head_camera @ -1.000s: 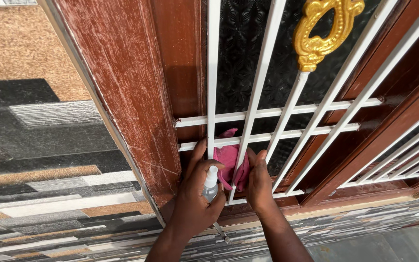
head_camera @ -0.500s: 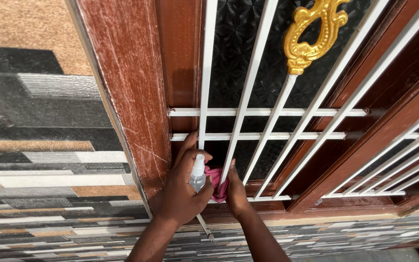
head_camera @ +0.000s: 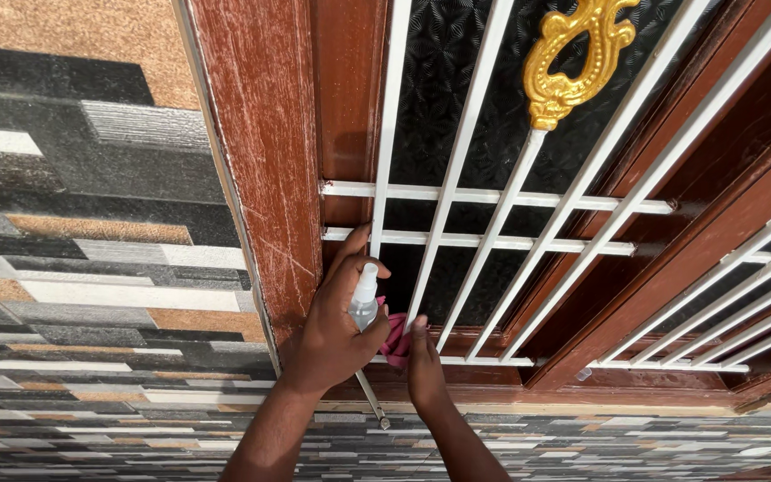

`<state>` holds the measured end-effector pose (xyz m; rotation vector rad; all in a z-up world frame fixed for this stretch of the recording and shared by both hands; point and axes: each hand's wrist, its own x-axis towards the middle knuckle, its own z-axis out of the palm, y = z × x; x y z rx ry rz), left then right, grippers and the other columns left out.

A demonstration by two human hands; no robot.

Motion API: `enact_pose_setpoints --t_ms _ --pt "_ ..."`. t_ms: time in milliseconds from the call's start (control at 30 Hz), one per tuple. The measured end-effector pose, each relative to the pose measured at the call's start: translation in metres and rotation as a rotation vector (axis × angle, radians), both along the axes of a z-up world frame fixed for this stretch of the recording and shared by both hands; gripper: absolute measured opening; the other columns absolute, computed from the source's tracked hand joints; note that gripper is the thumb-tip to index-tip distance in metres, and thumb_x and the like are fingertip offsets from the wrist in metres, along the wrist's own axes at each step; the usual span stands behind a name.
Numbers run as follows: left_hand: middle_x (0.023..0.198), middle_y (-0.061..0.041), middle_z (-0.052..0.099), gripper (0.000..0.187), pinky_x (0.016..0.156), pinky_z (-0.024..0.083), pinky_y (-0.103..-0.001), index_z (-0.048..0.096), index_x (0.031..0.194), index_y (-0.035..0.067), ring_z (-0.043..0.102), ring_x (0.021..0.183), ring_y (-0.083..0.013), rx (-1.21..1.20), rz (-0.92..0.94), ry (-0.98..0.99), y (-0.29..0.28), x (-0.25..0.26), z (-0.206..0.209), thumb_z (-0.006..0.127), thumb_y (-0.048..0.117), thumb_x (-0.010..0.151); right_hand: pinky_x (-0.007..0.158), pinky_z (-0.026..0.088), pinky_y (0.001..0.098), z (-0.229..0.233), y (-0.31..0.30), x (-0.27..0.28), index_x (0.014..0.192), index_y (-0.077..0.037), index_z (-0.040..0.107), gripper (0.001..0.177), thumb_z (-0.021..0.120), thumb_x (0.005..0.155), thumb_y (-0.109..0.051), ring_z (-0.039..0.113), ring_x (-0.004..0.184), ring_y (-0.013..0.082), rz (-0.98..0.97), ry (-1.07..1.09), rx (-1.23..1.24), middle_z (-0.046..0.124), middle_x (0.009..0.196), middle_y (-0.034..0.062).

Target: The person cleans a window grille by spraying a liquid from a bottle onto the white metal bars and wiping them with a pink cloth.

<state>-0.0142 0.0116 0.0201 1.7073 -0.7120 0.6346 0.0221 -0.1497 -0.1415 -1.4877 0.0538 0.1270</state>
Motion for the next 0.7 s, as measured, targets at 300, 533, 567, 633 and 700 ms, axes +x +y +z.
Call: enact_pose_setpoints --t_ms 300,533,567,633,700 --pt "0.169 -0.025 0.026 0.042 0.121 0.040 -0.051 0.051 0.117 0.006 0.027 0.160 -0.0394 -0.017 -0.033 0.063 -0.001 -0.003 -0.002 0.062 -0.012 0.080 0.073 0.059 0.0498 -0.016 -0.001 -0.027 0.126 0.006 0.052 0.035 0.055 0.101 -0.018 0.071 0.089 0.0433 -0.062 -0.384 -0.897 0.069 0.097 0.0267" --pt "0.170 -0.025 0.025 0.043 0.129 0.028 -0.055 0.052 0.120 0.005 0.022 0.162 -0.0406 -0.034 -0.050 0.021 -0.004 -0.006 0.001 0.060 -0.014 0.082 0.070 0.060 0.0506 -0.027 -0.009 -0.033 0.135 0.007 0.047 0.048 0.060 0.089 0.000 0.071 0.087 0.0440 -0.136 -0.450 -0.875 0.069 0.101 0.0281" --pt "0.170 -0.025 0.025 0.043 0.129 0.028 -0.055 0.052 0.120 0.006 0.022 0.162 -0.0405 -0.019 -0.036 0.020 -0.003 -0.007 0.001 0.061 -0.013 0.082 0.070 0.060 0.0506 -0.027 -0.010 -0.036 0.135 0.007 0.047 0.048 0.060 0.089 0.000 0.071 0.087 0.0440 -0.136 -0.449 -0.875 0.069 0.101 0.0281" --pt "0.170 -0.025 0.026 0.043 0.128 0.029 -0.055 0.052 0.120 0.006 0.022 0.162 -0.0404 -0.002 -0.024 0.020 -0.003 -0.007 0.002 0.062 -0.013 0.083 0.063 0.057 0.0497 -0.026 -0.014 -0.040 0.134 0.003 0.051 0.048 0.059 0.087 0.002 0.073 0.079 0.0403 -0.154 -0.484 -0.748 0.072 0.096 0.0253" --pt "0.170 -0.025 0.027 0.044 0.127 0.031 -0.054 0.052 0.119 0.006 0.023 0.162 -0.0408 -0.001 -0.021 0.036 -0.003 -0.006 0.001 0.061 -0.014 0.081 0.060 0.055 0.0490 -0.025 -0.016 -0.039 0.128 0.002 0.054 0.038 0.058 0.090 -0.001 0.073 0.073 0.0370 -0.152 -0.397 -0.751 0.071 0.089 0.0234"
